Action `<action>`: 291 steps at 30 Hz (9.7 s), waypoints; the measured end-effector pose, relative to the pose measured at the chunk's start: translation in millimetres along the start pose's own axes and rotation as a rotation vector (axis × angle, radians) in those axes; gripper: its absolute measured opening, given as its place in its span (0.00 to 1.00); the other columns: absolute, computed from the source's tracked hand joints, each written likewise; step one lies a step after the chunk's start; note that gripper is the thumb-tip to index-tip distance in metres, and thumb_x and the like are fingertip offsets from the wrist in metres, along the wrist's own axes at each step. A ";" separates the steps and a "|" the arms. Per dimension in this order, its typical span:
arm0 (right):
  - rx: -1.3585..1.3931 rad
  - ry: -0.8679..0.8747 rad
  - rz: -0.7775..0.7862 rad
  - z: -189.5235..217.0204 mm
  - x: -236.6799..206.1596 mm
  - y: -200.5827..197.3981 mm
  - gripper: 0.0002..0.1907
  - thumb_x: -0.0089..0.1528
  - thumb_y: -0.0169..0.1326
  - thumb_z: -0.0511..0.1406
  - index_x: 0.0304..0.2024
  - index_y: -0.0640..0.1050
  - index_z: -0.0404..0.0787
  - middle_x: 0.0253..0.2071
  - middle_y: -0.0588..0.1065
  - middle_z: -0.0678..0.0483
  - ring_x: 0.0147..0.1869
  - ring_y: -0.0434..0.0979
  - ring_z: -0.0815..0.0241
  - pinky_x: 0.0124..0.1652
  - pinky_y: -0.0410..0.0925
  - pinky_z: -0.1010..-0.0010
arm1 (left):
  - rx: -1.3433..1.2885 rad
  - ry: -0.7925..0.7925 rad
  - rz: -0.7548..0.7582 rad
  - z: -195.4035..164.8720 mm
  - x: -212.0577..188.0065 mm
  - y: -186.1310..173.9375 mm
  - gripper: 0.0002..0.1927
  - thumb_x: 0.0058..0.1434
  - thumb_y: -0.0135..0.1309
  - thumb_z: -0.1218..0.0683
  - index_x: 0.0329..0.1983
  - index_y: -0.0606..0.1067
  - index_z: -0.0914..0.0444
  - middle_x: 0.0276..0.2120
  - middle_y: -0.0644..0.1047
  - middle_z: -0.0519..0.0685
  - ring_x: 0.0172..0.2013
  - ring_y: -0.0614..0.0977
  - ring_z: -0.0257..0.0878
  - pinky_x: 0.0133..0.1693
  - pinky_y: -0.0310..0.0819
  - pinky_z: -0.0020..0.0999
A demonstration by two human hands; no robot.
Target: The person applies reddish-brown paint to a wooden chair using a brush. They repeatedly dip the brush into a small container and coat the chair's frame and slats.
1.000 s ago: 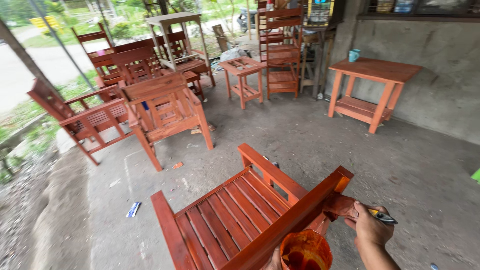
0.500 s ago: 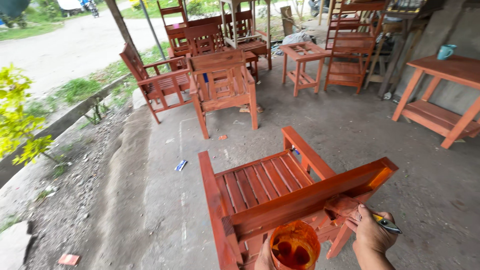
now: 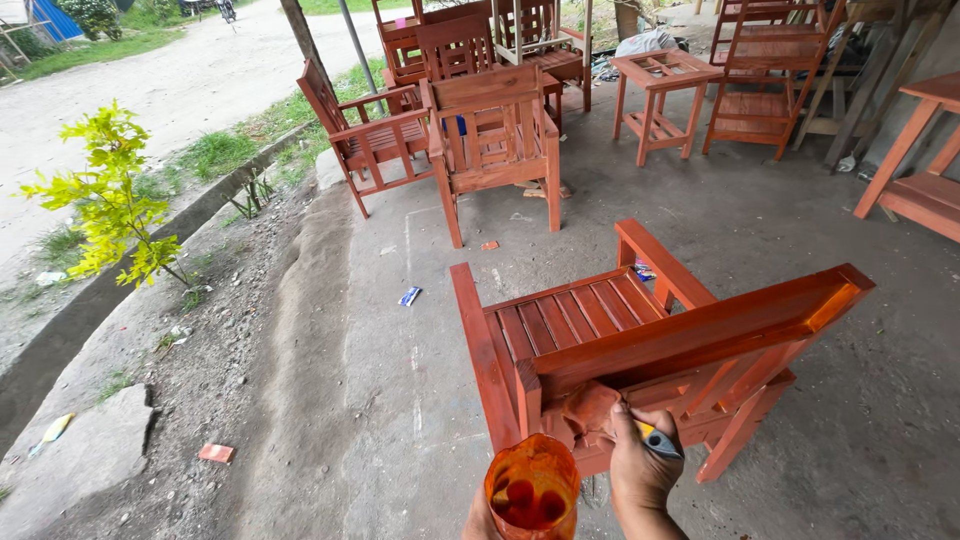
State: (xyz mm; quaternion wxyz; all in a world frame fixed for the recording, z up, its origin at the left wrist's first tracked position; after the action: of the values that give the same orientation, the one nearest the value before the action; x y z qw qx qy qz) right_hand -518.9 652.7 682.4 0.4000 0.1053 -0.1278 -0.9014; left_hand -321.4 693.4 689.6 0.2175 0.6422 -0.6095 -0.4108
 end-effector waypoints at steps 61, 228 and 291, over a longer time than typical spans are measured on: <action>-0.164 -0.152 0.250 25.3 10.5 27.4 0.07 0.61 0.62 0.32 0.34 0.77 0.35 0.29 0.80 0.49 0.33 0.82 0.61 0.34 0.75 0.71 | -0.083 0.080 -0.031 -1.4 2.2 1.4 0.39 0.50 0.54 0.45 0.64 0.65 0.69 0.54 0.77 0.66 0.53 0.81 0.62 0.52 0.81 0.59; -0.322 -0.094 0.434 42.7 26.2 34.2 0.03 0.57 0.63 0.31 0.32 0.82 0.38 0.37 0.84 0.59 0.39 0.81 0.69 0.39 0.73 0.76 | 1.022 0.455 -0.201 -68.9 -13.0 32.0 0.51 0.34 0.77 0.57 0.63 0.64 0.59 0.54 0.75 0.49 0.57 0.80 0.41 0.59 0.76 0.37; -0.353 -0.558 0.078 137.7 210.3 -161.3 0.03 0.67 0.61 0.26 0.38 0.79 0.36 0.44 0.79 0.47 0.52 0.83 0.56 0.53 0.78 0.67 | 0.736 0.582 -0.021 -53.5 7.1 32.2 0.50 0.38 0.76 0.59 0.63 0.62 0.66 0.57 0.76 0.57 0.58 0.81 0.48 0.58 0.79 0.46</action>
State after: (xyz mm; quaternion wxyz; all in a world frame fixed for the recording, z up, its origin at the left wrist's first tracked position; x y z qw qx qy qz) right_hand -809.4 620.0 743.4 0.3959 -0.2215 -0.0781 -0.8878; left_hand -299.0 669.5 743.2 0.1329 0.7712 -0.6220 0.0276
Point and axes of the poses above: each hand's wrist, its own x-axis towards the middle knuckle, its own y-axis out of the palm, z = x × y, the point moved 5 cm from there along x, towards the middle knuckle
